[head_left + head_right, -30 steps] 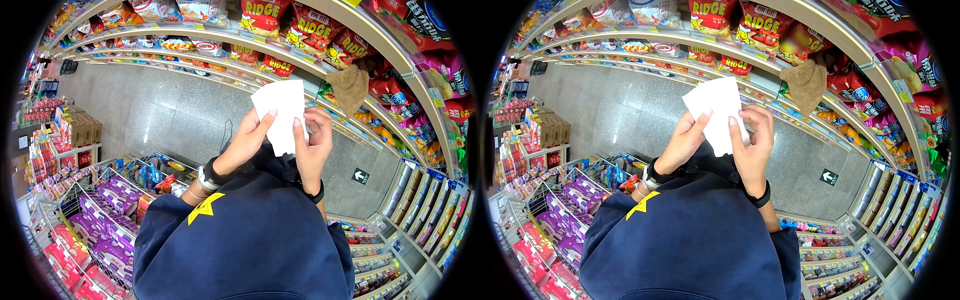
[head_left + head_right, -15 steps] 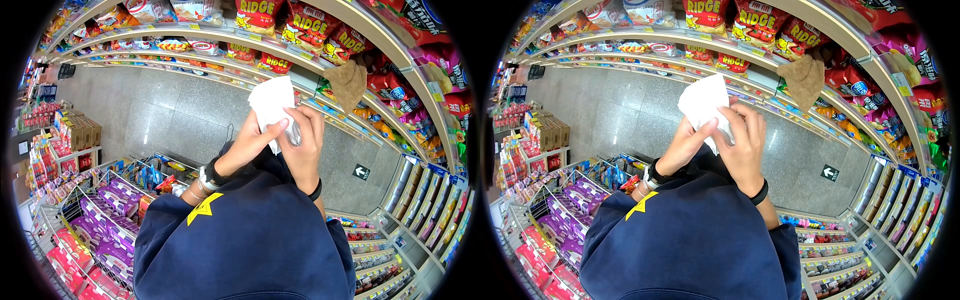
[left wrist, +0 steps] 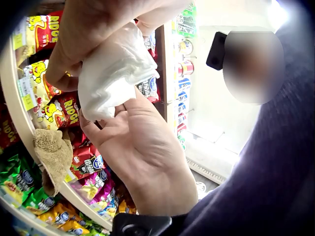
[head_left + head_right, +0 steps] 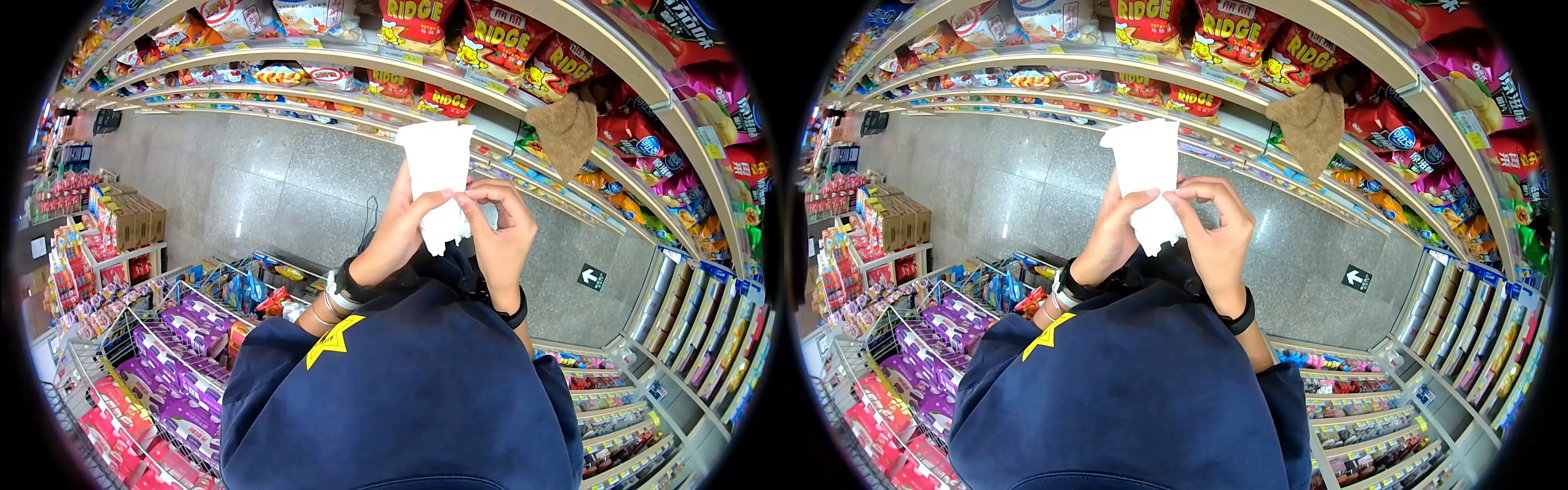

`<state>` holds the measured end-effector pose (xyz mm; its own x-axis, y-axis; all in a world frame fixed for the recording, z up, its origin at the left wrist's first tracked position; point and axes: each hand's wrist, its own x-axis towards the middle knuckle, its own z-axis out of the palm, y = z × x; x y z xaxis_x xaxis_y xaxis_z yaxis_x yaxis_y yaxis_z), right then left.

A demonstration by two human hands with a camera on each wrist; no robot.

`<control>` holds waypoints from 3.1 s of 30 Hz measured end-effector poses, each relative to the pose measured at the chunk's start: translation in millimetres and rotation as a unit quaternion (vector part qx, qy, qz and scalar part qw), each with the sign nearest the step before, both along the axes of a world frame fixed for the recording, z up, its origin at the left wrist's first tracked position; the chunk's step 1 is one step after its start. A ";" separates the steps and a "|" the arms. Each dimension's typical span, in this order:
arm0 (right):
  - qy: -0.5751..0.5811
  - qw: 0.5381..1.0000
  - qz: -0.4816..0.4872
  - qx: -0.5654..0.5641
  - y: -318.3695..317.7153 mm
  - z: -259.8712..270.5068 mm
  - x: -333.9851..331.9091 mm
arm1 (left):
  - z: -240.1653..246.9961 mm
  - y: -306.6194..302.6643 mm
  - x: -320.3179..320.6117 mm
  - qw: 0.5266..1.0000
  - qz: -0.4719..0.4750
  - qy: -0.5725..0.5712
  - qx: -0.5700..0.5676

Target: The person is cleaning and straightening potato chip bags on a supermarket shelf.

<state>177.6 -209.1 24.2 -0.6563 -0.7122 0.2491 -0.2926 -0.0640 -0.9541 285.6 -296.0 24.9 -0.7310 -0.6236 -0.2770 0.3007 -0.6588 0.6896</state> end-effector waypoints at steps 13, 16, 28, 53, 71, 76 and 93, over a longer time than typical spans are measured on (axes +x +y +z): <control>-0.269 0.959 0.034 -0.080 19.2 1.4 -24.4 | -0.2 -8.9 13.5 0.998 0.049 -0.037 -0.024; -0.307 0.947 0.053 -0.082 15.0 4.7 -22.6 | -0.9 -7.8 16.2 0.997 0.049 -0.045 -0.028; -0.312 0.925 -0.043 -0.215 35.2 30.6 -47.0 | -11.9 -24.0 51.2 0.996 0.053 -0.074 0.007; 0.093 0.940 0.261 0.197 4.4 -22.8 -3.5 | -64.6 -13.4 98.0 0.996 0.038 -0.036 -0.069; 0.405 0.772 0.448 0.199 -9.3 -158.0 -14.8 | -16.2 -5.5 164.7 0.885 -0.312 0.049 -0.341; 0.071 0.794 0.546 0.258 -9.9 -172.3 23.5 | -5.3 -17.7 175.2 0.880 -0.444 0.156 -0.065; -0.119 0.709 0.601 0.350 -50.8 -202.9 15.0 | 61.4 -69.1 135.0 0.672 -0.571 -0.199 -0.427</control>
